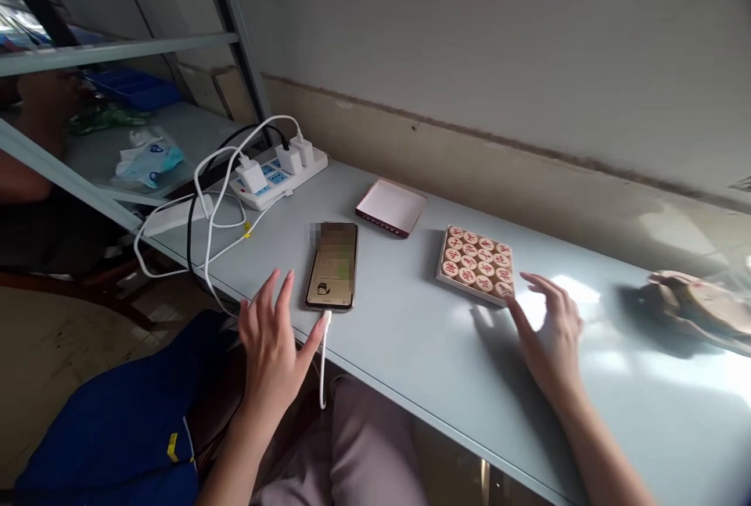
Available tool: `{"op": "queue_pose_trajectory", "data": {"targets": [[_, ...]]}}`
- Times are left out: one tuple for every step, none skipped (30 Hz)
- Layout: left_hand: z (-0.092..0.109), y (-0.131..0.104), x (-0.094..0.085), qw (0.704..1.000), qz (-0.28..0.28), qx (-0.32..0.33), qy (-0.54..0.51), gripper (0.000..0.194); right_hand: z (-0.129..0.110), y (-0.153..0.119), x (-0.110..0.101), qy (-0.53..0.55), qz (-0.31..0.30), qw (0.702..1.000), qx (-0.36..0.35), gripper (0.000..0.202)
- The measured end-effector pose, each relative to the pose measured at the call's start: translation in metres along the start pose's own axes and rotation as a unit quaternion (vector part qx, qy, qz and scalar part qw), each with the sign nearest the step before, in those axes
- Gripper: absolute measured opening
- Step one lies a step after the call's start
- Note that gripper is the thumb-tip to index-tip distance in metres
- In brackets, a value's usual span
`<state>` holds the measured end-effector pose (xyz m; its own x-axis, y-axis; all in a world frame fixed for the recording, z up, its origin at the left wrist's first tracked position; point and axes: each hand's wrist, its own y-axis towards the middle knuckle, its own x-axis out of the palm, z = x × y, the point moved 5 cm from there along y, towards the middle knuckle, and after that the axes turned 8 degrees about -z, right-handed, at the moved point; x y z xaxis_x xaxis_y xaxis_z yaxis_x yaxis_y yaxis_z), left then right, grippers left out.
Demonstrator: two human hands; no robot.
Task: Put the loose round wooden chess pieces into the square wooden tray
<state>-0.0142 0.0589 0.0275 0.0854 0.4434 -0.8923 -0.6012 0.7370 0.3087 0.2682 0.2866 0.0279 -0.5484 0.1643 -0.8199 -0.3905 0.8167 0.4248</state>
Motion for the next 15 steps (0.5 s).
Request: {"op": "queue_pose_trajectory", "data": {"targets": [[-0.005,0.001,-0.002,1.0,0.001,-0.002,-0.02,0.071,-0.001,0.001,-0.001,0.012,0.008,1.0,0.003,0.044],[-0.01,0.004,-0.004,0.999,-0.003,-0.01,-0.042,0.07,-0.003,0.002,-0.002,0.026,0.016,1.0,0.005,0.044],[-0.012,0.008,-0.003,0.998,-0.011,-0.023,-0.061,0.073,-0.006,0.004,-0.004,0.038,0.027,0.999,0.007,0.043],[-0.011,0.012,-0.001,0.996,-0.023,-0.036,-0.076,0.078,-0.01,0.005,-0.006,0.049,0.038,0.998,0.009,0.042],[-0.008,0.017,0.003,0.995,-0.039,-0.047,-0.084,0.086,-0.015,0.005,-0.007,0.06,0.049,0.997,0.01,0.039],[-0.001,0.023,0.008,0.994,-0.056,-0.054,-0.082,0.095,-0.021,0.005,-0.009,0.072,0.058,0.996,0.013,0.036],[0.007,0.028,0.014,0.993,-0.067,-0.059,-0.074,0.103,-0.029,0.004,-0.01,0.089,0.065,0.994,0.018,0.033],[0.015,0.033,0.02,0.993,-0.075,-0.063,-0.062,0.107,-0.038,0.001,-0.009,0.115,0.066,0.991,0.027,0.031],[0.023,0.038,0.025,0.994,-0.078,-0.065,-0.05,0.107,-0.049,-0.003,-0.007,0.152,0.055,0.986,0.043,0.029],[0.029,0.042,0.029,0.994,-0.079,-0.068,-0.042,0.102,-0.061,-0.008,-0.001,0.203,0.03,0.976,0.067,0.03],[0.033,0.045,0.03,0.994,-0.078,-0.071,-0.041,0.097,-0.075,-0.016,0.006,0.263,-0.006,0.96,0.094,0.031],[0.034,0.047,0.03,0.993,-0.078,-0.073,-0.046,0.092,-0.09,-0.027,0.017,0.337,-0.066,0.929,0.135,0.032],[0.032,0.047,0.027,0.992,-0.081,-0.073,-0.056,0.091,-0.106,-0.041,0.029,0.418,-0.122,0.881,0.186,0.034],[0.028,0.045,0.024,0.991,-0.089,-0.072,-0.07,0.092,-0.123,-0.057,0.041,0.497,-0.164,0.818,0.238,0.037],[0.023,0.041,0.019,0.989,-0.101,-0.07,-0.085,0.095,-0.14,-0.073,0.05,0.57,-0.187,0.751,0.276,0.04]]}}
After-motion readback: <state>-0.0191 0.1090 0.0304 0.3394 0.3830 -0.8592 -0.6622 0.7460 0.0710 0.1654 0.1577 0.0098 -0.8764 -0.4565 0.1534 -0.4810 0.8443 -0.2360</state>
